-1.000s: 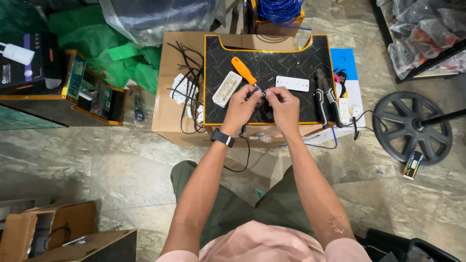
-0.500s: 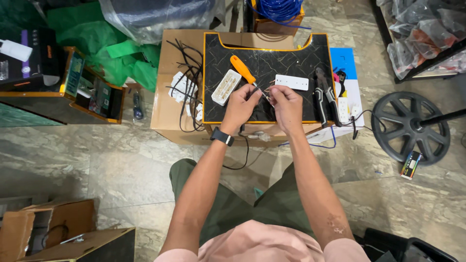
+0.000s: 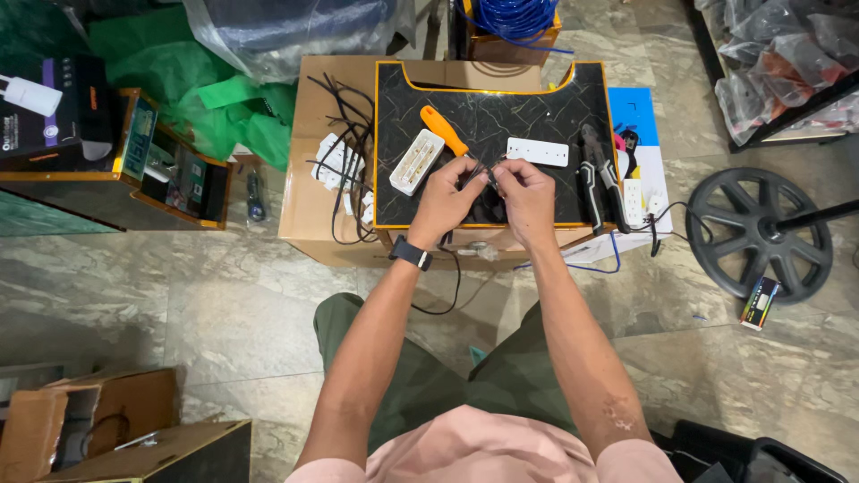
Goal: The person sits at a small table and repairs power strips. They use a screwdriver to open and work on the white power strip housings, strip insulation from black electrical wires with pliers, and position the wires into the power strip components.
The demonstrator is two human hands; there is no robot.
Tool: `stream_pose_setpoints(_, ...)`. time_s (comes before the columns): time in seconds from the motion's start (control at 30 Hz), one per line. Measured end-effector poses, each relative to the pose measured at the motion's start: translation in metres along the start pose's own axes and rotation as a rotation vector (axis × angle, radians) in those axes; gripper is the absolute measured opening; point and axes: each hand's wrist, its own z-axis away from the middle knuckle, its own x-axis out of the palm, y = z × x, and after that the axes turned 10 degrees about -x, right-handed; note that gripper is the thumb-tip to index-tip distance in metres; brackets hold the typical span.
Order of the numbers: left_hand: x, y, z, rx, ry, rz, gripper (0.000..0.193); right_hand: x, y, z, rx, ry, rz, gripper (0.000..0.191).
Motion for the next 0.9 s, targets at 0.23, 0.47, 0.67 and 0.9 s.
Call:
stream_pose_setpoints(0.23, -0.0013, 0.0039, -0.0042, -0.158, -0.048, 0.018, 0.016, 0.0048, -0.0038, 0.0010, 0.011, 0.030, 0.112, 0.006)
stream_pose_setpoints(0.47, -0.0009, 0.0029, -0.0066, -0.196, -0.062, 0.093, 0.012, 0.0088, -0.0056, 0.0025, -0.014, 0.015, 0.150, 0.006)
stream_pose_setpoints(0.67, 0.0013, 0.0052, -0.0051, -0.220, -0.064, 0.093, 0.013, 0.0055, -0.0067, 0.0047, -0.054, -0.028, 0.227, 0.003)
stream_pose_setpoints(0.9, -0.0006, 0.0002, -0.0031, -0.236, -0.045, 0.171, 0.014, 0.0083, -0.0089, 0.0044, -0.054, -0.019, 0.155, 0.009)
